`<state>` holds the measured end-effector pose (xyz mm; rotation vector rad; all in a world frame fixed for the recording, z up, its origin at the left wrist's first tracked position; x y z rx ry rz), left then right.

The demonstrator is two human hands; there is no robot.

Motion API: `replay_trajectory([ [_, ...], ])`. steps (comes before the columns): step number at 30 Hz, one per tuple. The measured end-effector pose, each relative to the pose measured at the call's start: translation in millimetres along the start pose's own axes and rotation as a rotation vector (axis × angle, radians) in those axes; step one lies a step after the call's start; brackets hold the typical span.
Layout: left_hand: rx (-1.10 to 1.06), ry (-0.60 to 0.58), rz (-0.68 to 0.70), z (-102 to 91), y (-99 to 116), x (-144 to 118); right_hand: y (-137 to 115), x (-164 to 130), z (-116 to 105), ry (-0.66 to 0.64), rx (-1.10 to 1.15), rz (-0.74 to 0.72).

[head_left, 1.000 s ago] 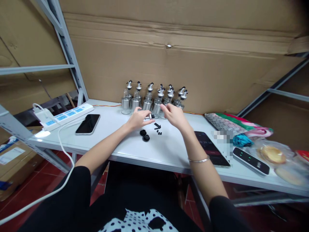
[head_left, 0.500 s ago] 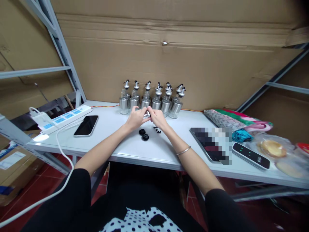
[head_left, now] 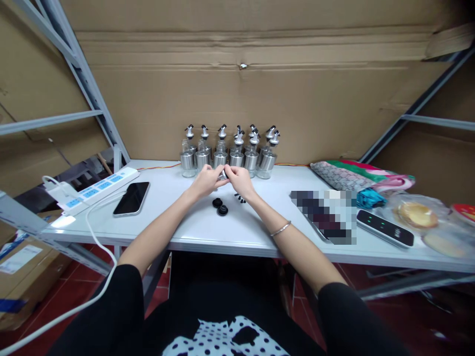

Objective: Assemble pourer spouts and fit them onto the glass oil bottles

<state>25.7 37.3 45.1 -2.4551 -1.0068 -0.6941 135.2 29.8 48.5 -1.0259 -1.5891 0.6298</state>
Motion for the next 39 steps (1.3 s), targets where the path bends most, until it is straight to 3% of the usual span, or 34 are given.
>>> replay_trajectory([
  [7,0.021,0.137,-0.05,-8.1,8,-3,-9,-1,-3,0.016,-0.037,-0.096],
  [13,-0.006,0.122,0.005,-11.3,11,-3,-2,3,-7,0.025,0.0,-0.051],
  [21,-0.375,0.074,-0.089,-18.6,4,2,-12,-7,-7,0.123,0.128,-0.029],
  [26,-0.812,-0.025,-0.257,-14.7,10,1,-19,-13,-9,0.184,0.179,-0.083],
  [30,-1.207,-0.126,-0.343,-6.4,17,0,-26,-16,-11,0.238,0.123,-0.182],
  [34,-1.487,-0.209,-0.414,0.5,22,-3,-40,-21,-10,0.238,-0.033,-0.438],
  [37,-1.554,-0.323,-0.428,5.0,29,-5,-48,-23,-11,0.233,-0.153,-0.619],
  [39,-1.492,-0.318,-0.396,3.7,29,-4,-46,-20,-14,0.208,-0.187,-0.637],
])
Point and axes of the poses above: each hand's wrist, its own x-axis towards the middle knuckle, its own z-axis out of the palm, y = z × x, the point moved 6 cm from there along x, towards the middle knuckle, and after that the axes turned 12 degrees about x, right-handed, at the moved point
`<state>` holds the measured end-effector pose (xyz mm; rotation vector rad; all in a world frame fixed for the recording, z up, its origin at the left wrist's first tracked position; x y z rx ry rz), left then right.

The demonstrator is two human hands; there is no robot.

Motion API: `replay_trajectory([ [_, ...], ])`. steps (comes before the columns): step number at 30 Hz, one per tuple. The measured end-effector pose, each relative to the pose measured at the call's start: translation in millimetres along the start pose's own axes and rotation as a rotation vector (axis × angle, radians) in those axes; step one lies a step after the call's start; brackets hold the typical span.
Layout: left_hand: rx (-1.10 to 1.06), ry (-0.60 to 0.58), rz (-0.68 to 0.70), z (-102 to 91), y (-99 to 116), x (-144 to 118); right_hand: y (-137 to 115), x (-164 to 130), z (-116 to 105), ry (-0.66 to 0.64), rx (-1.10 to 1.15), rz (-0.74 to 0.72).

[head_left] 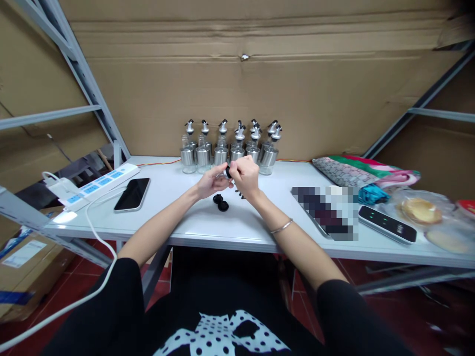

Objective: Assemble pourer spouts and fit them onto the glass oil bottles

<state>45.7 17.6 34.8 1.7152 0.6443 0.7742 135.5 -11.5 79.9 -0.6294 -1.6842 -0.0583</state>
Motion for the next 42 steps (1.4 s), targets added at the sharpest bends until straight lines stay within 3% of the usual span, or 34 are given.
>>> replay_trajectory([
  [2,0.217,0.086,0.116,-5.8,7,-1,13,1,-2,-0.034,0.033,0.114],
  [5,0.754,0.297,0.351,-16.0,21,-6,40,-2,-1,-0.09,0.168,0.457],
  [7,1.056,0.37,0.452,-17.3,23,-9,51,-8,5,-0.166,0.25,0.643],
  [11,1.342,0.396,0.519,-16.4,20,-9,49,-10,14,-0.271,0.248,0.65],
  [15,1.306,0.417,0.474,-20.3,23,-9,41,-9,17,-0.217,0.301,0.598],
  [21,0.985,0.335,0.303,-27.8,28,-4,35,-10,14,-0.13,0.215,0.527],
  [24,0.724,0.24,0.218,-28.3,25,-3,26,-7,10,-0.098,0.053,0.34],
  [29,0.148,-0.101,-0.001,-13.5,6,-3,-1,-5,4,-0.077,-0.149,-0.104],
  [34,-0.076,-0.201,-0.021,1.3,3,-6,-12,-5,-2,-0.099,-0.221,-0.326],
  [37,0.037,-0.165,0.044,2.0,6,-4,-1,-2,-6,-0.103,-0.225,-0.25],
  [42,0.741,0.178,0.286,-14.9,14,-1,35,-1,-5,-0.112,-0.01,0.237],
])
Point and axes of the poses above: each hand's wrist, its own x-axis towards the middle knuckle, its own z-axis out of the palm, y = z × x, the point moved 6 cm from there along x, towards the middle knuckle, and after that the axes turned 12 degrees about x, right-handed, at the moved point
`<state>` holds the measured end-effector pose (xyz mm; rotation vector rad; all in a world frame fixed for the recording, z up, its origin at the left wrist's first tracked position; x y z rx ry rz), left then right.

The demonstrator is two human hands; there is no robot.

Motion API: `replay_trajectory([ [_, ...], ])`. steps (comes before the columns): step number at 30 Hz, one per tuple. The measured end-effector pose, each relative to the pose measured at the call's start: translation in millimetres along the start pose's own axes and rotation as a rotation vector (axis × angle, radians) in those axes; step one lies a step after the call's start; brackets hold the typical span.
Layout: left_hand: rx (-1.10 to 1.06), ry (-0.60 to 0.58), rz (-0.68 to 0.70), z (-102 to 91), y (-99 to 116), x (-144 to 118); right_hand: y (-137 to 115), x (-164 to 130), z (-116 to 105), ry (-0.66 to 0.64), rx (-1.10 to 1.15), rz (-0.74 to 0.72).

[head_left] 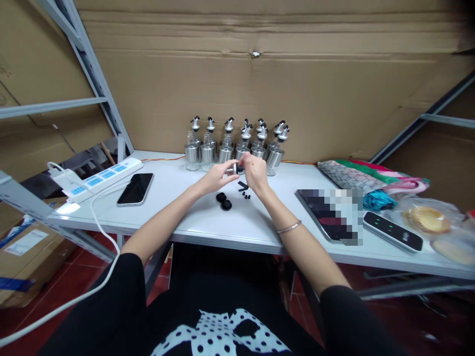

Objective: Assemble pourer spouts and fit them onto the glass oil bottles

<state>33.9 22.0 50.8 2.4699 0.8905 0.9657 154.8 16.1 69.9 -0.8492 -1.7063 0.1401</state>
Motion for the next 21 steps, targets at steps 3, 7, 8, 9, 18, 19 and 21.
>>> replay_trajectory([
  [3,0.335,0.034,0.101,6.2,-3,-2,9,-2,5,-0.024,0.069,0.175],
  [7,0.51,0.136,0.134,8.5,-7,-3,11,-5,12,-0.07,0.053,0.256],
  [8,0.543,0.154,0.133,8.3,-8,-3,11,-5,15,-0.094,0.055,0.275],
  [9,0.579,0.163,0.13,8.2,-8,-2,11,-6,17,-0.108,0.056,0.289],
  [18,0.732,0.183,0.103,3.3,-2,0,-4,-6,9,0.044,0.044,0.215],
  [19,0.713,0.169,0.094,2.8,-2,0,-4,-7,8,0.054,0.05,0.21],
  [21,0.639,0.123,0.075,1.9,-1,3,-5,-7,7,0.072,0.058,0.197],
])
Point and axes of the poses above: each hand's wrist, its own x-axis towards the middle knuckle, its own z-axis out of the palm, y = z × x, the point moved 6 cm from there along x, towards the middle knuckle, and after that the axes turned 12 degrees about x, right-handed, at the moved point
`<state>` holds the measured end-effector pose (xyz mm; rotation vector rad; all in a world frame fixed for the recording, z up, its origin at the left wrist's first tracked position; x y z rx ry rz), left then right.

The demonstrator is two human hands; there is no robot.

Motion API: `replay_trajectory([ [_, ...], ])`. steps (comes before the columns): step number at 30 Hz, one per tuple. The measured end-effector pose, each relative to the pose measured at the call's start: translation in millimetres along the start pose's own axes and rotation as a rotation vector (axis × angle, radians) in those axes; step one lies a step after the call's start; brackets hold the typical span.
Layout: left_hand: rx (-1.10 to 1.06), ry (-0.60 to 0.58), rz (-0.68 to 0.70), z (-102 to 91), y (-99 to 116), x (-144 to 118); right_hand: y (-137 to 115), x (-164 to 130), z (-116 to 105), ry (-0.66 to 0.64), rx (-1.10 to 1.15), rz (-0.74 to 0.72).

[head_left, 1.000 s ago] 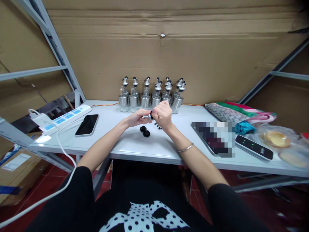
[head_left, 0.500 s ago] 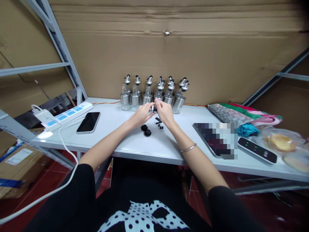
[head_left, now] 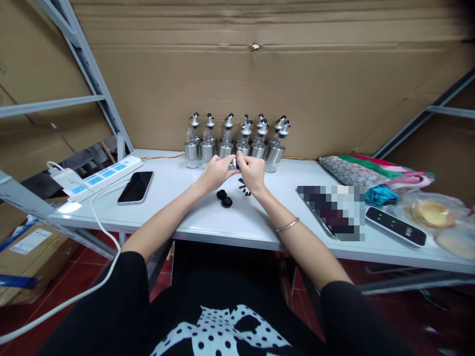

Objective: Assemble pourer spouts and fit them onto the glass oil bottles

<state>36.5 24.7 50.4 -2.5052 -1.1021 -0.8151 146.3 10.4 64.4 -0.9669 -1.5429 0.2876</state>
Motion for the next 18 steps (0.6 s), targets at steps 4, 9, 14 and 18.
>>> replay_trajectory([
  [4,-0.273,-0.126,-0.051,-4.4,-2,5,-5,1,-2,0.009,-0.058,-0.115],
  [9,-0.774,-0.407,-0.062,-12.1,2,-1,-27,-2,-6,0.013,-0.235,-0.471],
  [14,-0.912,-0.441,-0.047,-14.8,6,-6,-30,-5,-8,-0.019,-0.238,-0.595],
  [18,-0.568,-0.017,-0.202,-19.4,-7,1,-2,3,-4,-0.074,-0.097,-0.276],
])
Point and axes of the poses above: each hand's wrist, its own x-axis towards the middle knuckle, its own z-axis out of the palm, y = z × x, the point moved 6 cm from there along x, towards the middle knuckle, and after that the axes turned 12 degrees about x, right-handed, at the moved point
